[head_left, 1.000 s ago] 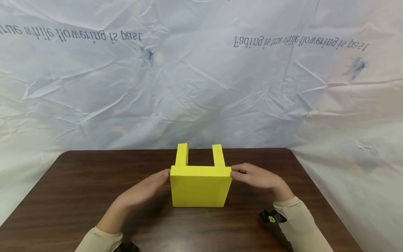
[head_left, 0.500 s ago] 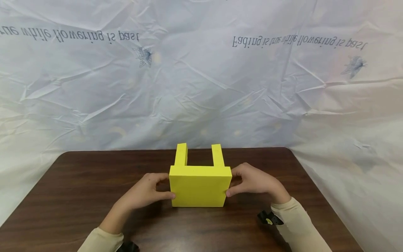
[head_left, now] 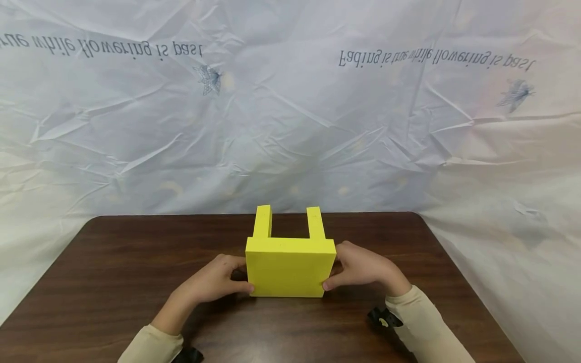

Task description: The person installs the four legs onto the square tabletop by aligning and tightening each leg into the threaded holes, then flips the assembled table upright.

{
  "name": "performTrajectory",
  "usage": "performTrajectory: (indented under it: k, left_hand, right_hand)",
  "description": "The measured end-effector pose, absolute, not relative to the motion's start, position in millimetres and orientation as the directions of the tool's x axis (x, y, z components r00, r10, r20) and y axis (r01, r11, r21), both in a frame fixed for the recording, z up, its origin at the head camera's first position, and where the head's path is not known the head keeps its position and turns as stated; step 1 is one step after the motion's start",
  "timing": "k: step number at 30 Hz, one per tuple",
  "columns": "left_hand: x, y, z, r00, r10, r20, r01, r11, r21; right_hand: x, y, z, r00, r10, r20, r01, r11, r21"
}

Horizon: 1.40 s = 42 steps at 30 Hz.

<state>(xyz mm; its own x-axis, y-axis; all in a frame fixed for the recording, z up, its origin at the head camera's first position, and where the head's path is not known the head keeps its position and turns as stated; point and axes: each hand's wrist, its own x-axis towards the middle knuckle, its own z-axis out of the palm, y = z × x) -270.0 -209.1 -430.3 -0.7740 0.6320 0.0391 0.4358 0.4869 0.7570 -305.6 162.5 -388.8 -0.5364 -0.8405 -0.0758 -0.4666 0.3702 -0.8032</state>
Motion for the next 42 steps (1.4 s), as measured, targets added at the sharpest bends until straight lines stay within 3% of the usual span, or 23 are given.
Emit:
performTrajectory:
  k: [12, 24, 35, 42]
  left_hand:
    - [-266, -209, -422, -0.759, 0.647, 0.075, 0.489, 0.491, 0.721]
    - [-258, -214, -408, -0.721, 0.681, 0.125, 0.491, 0.376, 0.786]
    - [-255, -217, -397, -0.727, 0.678, 0.114, 0.374, 0.251, 0.893]
    - [-253, -219, -391, -0.734, 0.663, 0.146, 0.339, 0.172, 0.925]
  right_hand:
    - [-308, 165, -389, -0.484, -0.875, 0.009, -0.579, 0.313, -0.753]
    - [-304, 170, -374, -0.426, -0.899, 0.105, -0.494, 0.134, -0.859]
    - [-299, 172, -366, -0.492, -0.853, 0.174, -0.475, 0.096, -0.875]
    - [-299, 171, -364, -0.516, -0.834, 0.194, -0.312, -0.028, -0.950]
